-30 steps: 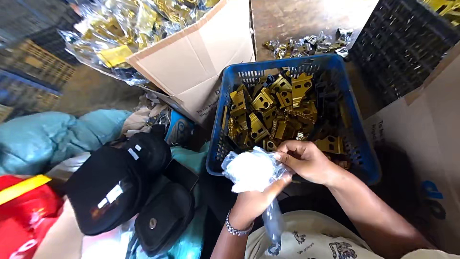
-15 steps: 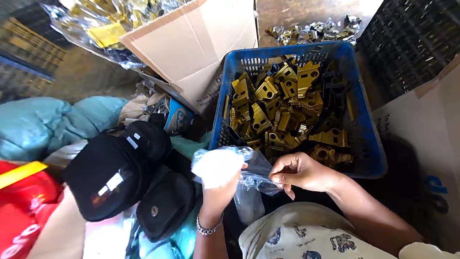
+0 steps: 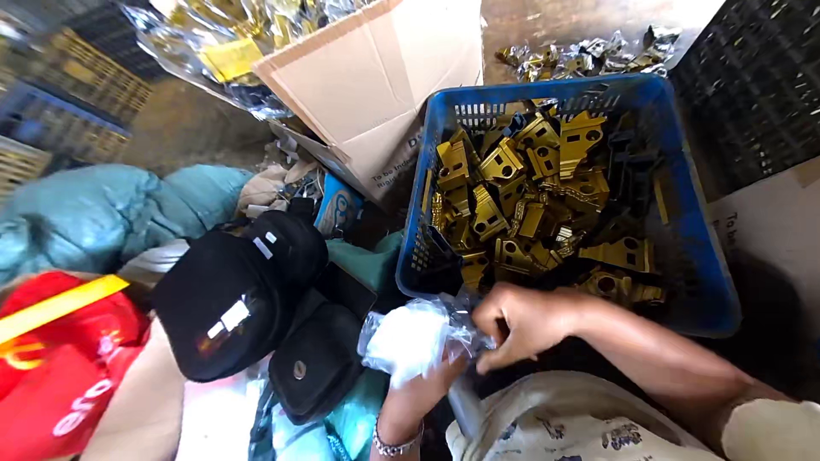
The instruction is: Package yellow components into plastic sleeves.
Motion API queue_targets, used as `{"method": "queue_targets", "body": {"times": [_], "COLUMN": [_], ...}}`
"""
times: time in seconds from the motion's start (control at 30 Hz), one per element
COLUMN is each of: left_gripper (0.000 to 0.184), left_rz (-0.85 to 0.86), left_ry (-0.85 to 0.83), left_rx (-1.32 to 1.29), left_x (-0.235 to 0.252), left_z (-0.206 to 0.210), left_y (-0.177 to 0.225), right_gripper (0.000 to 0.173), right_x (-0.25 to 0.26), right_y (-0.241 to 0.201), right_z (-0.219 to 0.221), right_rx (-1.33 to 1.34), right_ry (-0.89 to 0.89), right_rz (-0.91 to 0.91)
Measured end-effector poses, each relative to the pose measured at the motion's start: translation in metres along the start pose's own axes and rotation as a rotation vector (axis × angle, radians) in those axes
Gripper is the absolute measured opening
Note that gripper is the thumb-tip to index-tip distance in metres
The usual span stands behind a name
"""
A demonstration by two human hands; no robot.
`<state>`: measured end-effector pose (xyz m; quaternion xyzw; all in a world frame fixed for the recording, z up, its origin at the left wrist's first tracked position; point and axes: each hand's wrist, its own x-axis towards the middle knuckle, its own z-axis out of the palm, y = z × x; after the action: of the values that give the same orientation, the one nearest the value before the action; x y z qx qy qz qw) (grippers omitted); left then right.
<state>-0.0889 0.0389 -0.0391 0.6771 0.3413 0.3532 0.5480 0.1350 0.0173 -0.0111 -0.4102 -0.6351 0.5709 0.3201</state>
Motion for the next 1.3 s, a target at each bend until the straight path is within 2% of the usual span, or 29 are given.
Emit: {"method": "queue_targets", "body": {"times": [0.07, 0.1, 0.13, 0.17, 0.23, 0.27, 0.33, 0.37, 0.43, 0.5, 0.57, 0.63, 0.7, 0.77, 0.83, 0.97, 1.1, 1.17, 1.23, 1.3], "left_gripper": [0.032, 0.035, 0.035, 0.033, 0.026, 0.025, 0.027, 0.027, 0.027, 0.020, 0.016, 0.015, 0.022, 0.029, 0.034, 0.027, 0.020, 0.018, 0.026, 0.030], "left_rz": [0.113, 0.109, 0.085, 0.053, 0.049, 0.064, 0.095, 0.100, 0.080, 0.048, 0.000, -0.051, -0.065, -0.051, -0.036, -0.081, -0.205, -0.317, -0.413, -0.388], "left_ry": [0.177, 0.285, 0.394, 0.483, 0.619, 0.668, 0.725, 0.737, 0.721, 0.679, 0.599, 0.521, 0.454, 0.406, 0.385, 0.387, 0.369, 0.339, 0.235, 0.144], "left_rx": [0.305, 0.343, 0.316, 0.223, 0.040, -0.015, -0.083, -0.099, -0.137, -0.225, -0.331, -0.380, -0.408, -0.416, -0.419, -0.546, -0.636, -0.729, -0.899, -0.980], "left_x": [0.001, 0.005, 0.011, 0.018, 0.036, 0.044, 0.056, 0.061, 0.068, 0.075, 0.081, 0.085, 0.087, 0.088, 0.088, 0.089, 0.091, 0.091, 0.096, 0.096], "left_z": [-0.022, -0.026, -0.027, -0.026, -0.017, -0.012, -0.005, -0.002, 0.002, 0.011, 0.025, 0.043, 0.061, 0.076, 0.087, 0.100, 0.100, 0.100, 0.094, 0.086], "left_y": [-0.018, -0.022, -0.023, -0.022, -0.015, -0.013, -0.009, -0.007, -0.001, 0.001, 0.002, 0.004, 0.008, 0.013, 0.018, 0.026, 0.039, 0.045, 0.047, 0.047], "right_gripper": [0.023, 0.019, 0.027, 0.044, 0.075, 0.078, 0.065, 0.058, 0.046, 0.043, 0.040, 0.031, 0.022, 0.035, 0.045, 0.040, 0.047, 0.035, 0.033, 0.035], "right_x": [0.026, 0.045, 0.067, 0.090, 0.128, 0.140, 0.145, 0.139, 0.115, 0.079, 0.043, 0.010, -0.016, -0.033, -0.043, -0.050, -0.061, -0.059, -0.055, -0.061], "right_y": [0.012, 0.024, 0.041, 0.060, 0.096, 0.107, 0.111, 0.105, 0.095, 0.086, 0.064, 0.039, 0.025, 0.018, 0.016, 0.017, 0.020, 0.024, 0.032, 0.039], "right_z": [-0.022, -0.033, -0.041, -0.046, -0.046, -0.043, -0.039, -0.041, -0.048, -0.053, -0.060, -0.065, -0.068, -0.070, -0.066, -0.051, -0.032, -0.018, -0.012, -0.016], "right_rx": [0.061, 0.049, -0.009, -0.097, -0.232, -0.290, -0.370, -0.368, -0.246, 0.018, 0.378, 0.724, 0.843, 0.806, 0.757, 0.827, 0.841, 0.687, 0.344, 0.004], "right_ry": [0.148, 0.247, 0.325, 0.372, 0.359, 0.340, 0.337, 0.367, 0.568, 0.899, 1.102, 1.087, 0.946, 0.836, 0.769, 0.731, 0.737, 0.848, 1.008, 1.001], "right_rz": [0.120, 0.240, 0.371, 0.492, 0.637, 0.671, 0.699, 0.674, 0.518, 0.303, 0.089, -0.172, -0.347, -0.377, -0.326, -0.269, -0.333, -0.377, -0.477, -0.578]}}
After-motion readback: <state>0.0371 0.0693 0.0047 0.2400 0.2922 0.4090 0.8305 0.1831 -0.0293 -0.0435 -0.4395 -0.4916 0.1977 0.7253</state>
